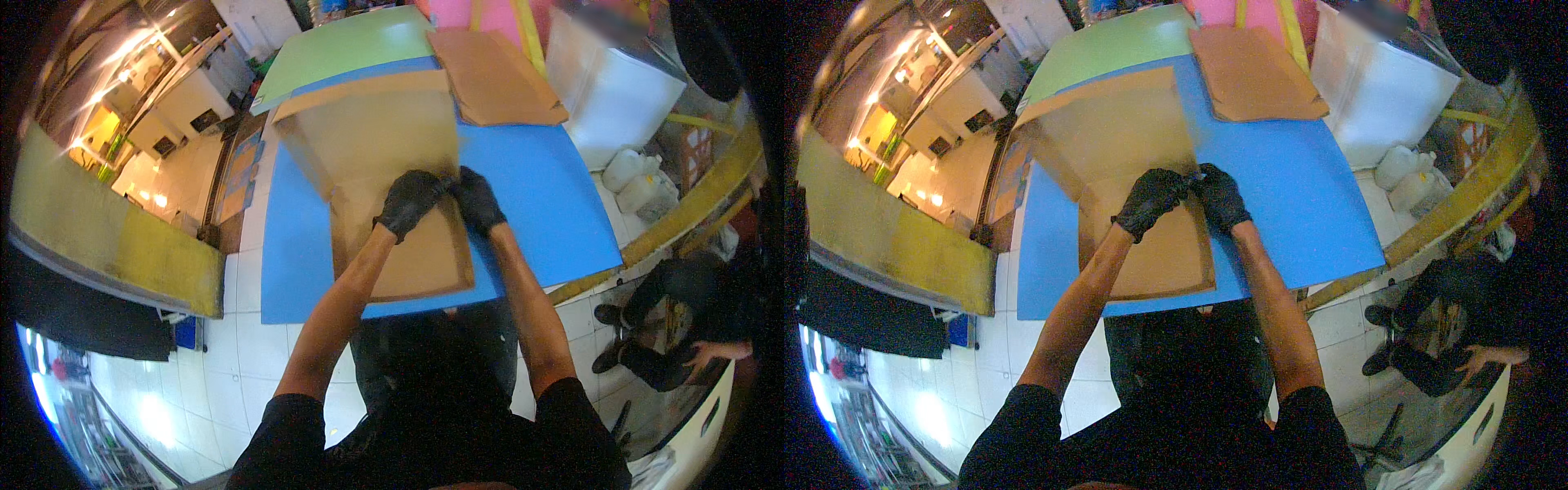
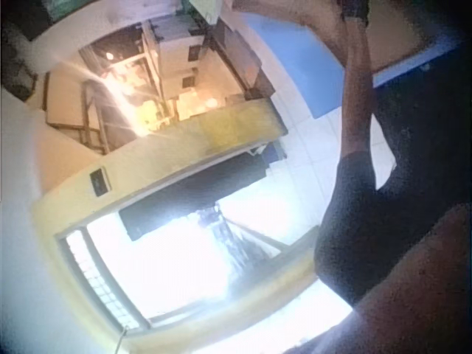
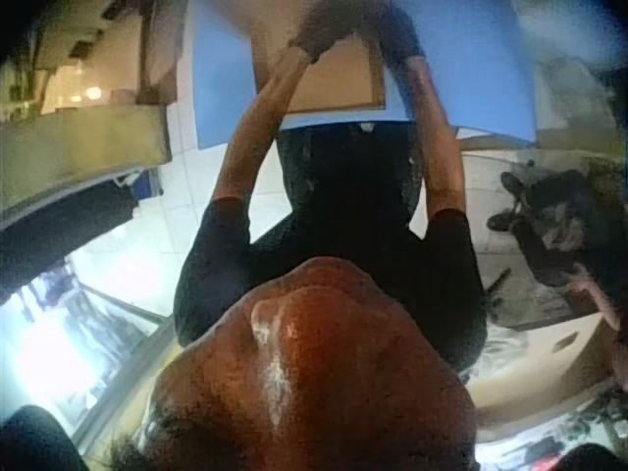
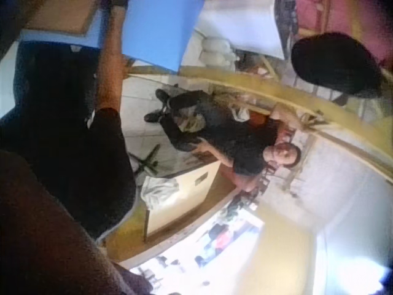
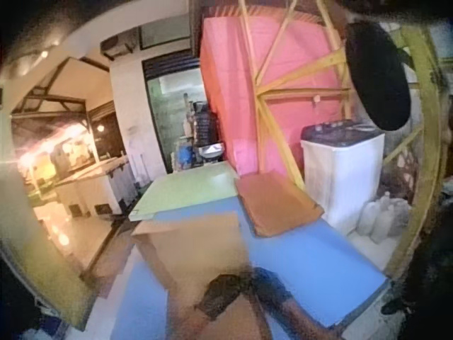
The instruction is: The person assembles flat-packed cardboard boxes on a blue work surface. They fold the flaps and tuck the tabs to form the box structure, handling each unit individually. The person stacks the completed boxes on the table.
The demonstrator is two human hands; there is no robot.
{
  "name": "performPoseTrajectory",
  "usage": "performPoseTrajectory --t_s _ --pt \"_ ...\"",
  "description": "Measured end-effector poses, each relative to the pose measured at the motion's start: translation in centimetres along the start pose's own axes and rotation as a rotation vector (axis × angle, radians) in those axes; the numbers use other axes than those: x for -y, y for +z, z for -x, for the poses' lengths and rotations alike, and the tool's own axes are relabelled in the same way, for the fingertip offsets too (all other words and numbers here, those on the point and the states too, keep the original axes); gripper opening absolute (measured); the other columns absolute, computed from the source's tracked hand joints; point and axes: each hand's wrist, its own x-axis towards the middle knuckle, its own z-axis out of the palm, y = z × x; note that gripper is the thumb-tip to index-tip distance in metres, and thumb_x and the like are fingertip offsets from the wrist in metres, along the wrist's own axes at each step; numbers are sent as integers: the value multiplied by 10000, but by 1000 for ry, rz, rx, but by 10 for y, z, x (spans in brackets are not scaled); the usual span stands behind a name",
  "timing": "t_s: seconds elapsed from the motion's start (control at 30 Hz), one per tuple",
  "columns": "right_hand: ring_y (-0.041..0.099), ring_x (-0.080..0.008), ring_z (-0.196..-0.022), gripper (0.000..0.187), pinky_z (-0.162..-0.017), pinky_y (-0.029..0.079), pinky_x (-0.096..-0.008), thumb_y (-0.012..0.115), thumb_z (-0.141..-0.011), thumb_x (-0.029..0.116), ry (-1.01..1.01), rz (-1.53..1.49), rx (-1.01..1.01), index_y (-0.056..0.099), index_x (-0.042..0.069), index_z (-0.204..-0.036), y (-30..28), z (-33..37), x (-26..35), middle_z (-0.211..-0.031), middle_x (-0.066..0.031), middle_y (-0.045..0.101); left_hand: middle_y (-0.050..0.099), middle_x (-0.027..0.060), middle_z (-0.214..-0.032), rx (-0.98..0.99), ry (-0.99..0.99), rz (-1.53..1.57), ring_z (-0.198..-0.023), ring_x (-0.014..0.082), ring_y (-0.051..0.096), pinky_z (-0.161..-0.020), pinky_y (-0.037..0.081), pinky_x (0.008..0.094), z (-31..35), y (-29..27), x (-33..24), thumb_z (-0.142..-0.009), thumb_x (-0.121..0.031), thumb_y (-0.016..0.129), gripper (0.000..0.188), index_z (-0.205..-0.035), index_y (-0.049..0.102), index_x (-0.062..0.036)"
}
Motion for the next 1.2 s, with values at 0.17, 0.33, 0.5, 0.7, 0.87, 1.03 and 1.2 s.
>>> performPoseTrajectory --t_s 0.17,0.33,0.5,0.7,0.87,1.03,1.2 --pt "605 -293 -900 336 -821 459 -380 535 -854 243 39 -153 168 569 0 -1083 -13 1 13 -961 -187 640 617 90 -629 113 -16 152 -486 168 555 -487 481 306 -27 7 3 -836 -362 609 314 -803 652 -53" --pt "606 -243 -899 412 -803 457 -351 537 -862 271 333 -198 381 539 -7 -1166 -42 4 36 -1001 -192 641 640 115 -694 189 -53 28 -561 250 606 -523 500 353 -31 -1 -8 -759 -314 646 221 -780 663 -95" --pt "608 -170 -704 335 -658 494 -295 632 -769 156 52 -265 61 630 23 -1076 -25 1 -15 -867 -92 670 598 107 -596 159 344 -386 -528 193 559 -530 466 373 -48 9 31 -831 -407 556 395 -723 649 -39" --pt "638 -214 -694 226 -663 505 -305 623 -739 167 180 -354 -3 687 37 -914 -15 -4 -23 -856 -117 680 589 162 -582 133 219 -306 -478 275 569 -485 443 371 -42 5 26 -710 -253 606 272 -613 613 0" --pt "621 -201 -625 227 -608 507 -310 628 -729 226 107 -127 45 699 64 -871 -18 -12 -30 -815 -126 674 567 100 -556 113 309 -337 -483 248 551 -465 437 359 -44 5 27 -711 -145 595 195 -546 553 -50" --pt "584 -146 -638 231 -621 494 -277 644 -722 152 332 -374 134 692 28 -911 -22 -13 -23 -837 -101 673 554 120 -547 75 221 -518 -522 265 573 -497 446 368 -39 12 20 -668 -168 614 211 -498 540 -66" --pt "597 -198 -681 207 -628 487 -317 628 -723 180 154 -123 118 698 62 -878 -21 -16 -23 -845 -113 666 577 143 -623 -15 393 -329 -597 317 589 -545 469 396 -35 13 31 -644 -225 655 178 -592 595 -65"
